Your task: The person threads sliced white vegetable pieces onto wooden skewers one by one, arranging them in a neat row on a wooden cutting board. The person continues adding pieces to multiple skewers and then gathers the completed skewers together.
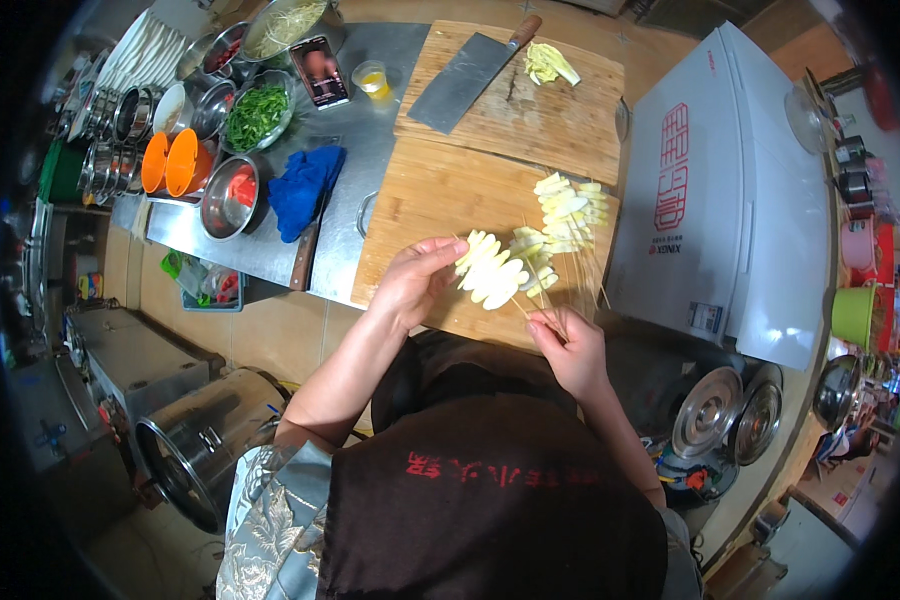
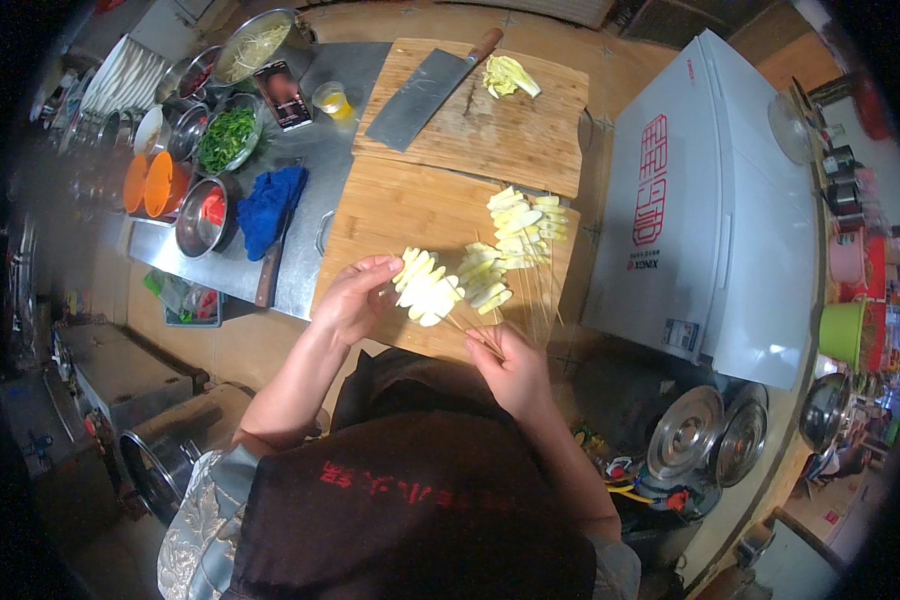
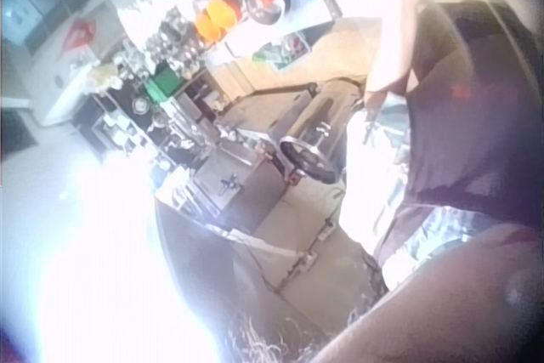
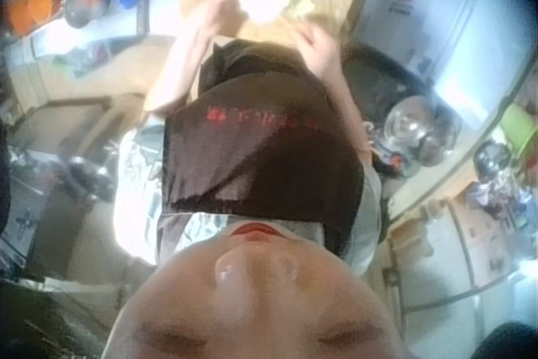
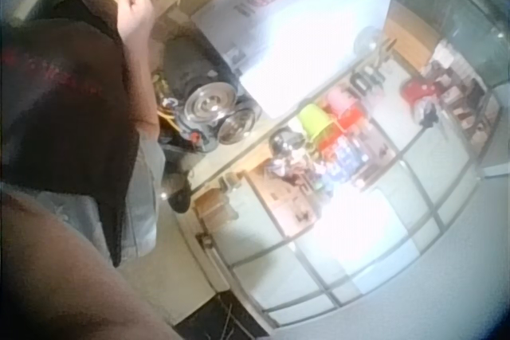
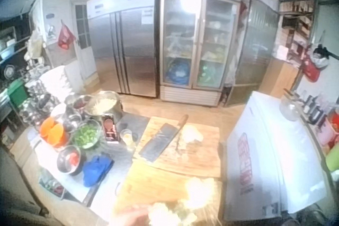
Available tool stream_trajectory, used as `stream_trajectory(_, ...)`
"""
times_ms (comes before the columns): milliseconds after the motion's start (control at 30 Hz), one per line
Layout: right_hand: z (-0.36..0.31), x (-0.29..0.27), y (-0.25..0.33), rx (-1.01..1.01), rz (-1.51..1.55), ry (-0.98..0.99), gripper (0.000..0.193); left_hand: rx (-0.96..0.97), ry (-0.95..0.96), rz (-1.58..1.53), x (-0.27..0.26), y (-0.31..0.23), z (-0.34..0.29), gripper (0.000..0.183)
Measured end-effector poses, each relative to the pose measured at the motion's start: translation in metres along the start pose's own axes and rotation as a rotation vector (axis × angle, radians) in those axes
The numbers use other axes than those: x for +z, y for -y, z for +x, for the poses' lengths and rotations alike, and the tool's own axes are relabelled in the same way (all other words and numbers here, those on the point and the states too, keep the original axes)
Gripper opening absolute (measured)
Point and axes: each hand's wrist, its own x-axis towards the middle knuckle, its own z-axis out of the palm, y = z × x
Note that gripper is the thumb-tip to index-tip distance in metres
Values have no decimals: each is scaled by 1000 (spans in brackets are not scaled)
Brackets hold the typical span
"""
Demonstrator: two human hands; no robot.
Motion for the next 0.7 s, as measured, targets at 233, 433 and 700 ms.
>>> stream_trajectory(233, 8, -2, -39, 89, -86, -115, 15, 60, -128, 53, -9, 15, 13, 30)
stream_trajectory(433, 8, -8, -39, -129, -274, -104, 17, 234, -167, 430, -27, 24, 31, 27)
stream_trajectory(700, 57, -56, -37, -232, -471, -400, 13, 628, -238, 1425, -14, 22, 43, 27)
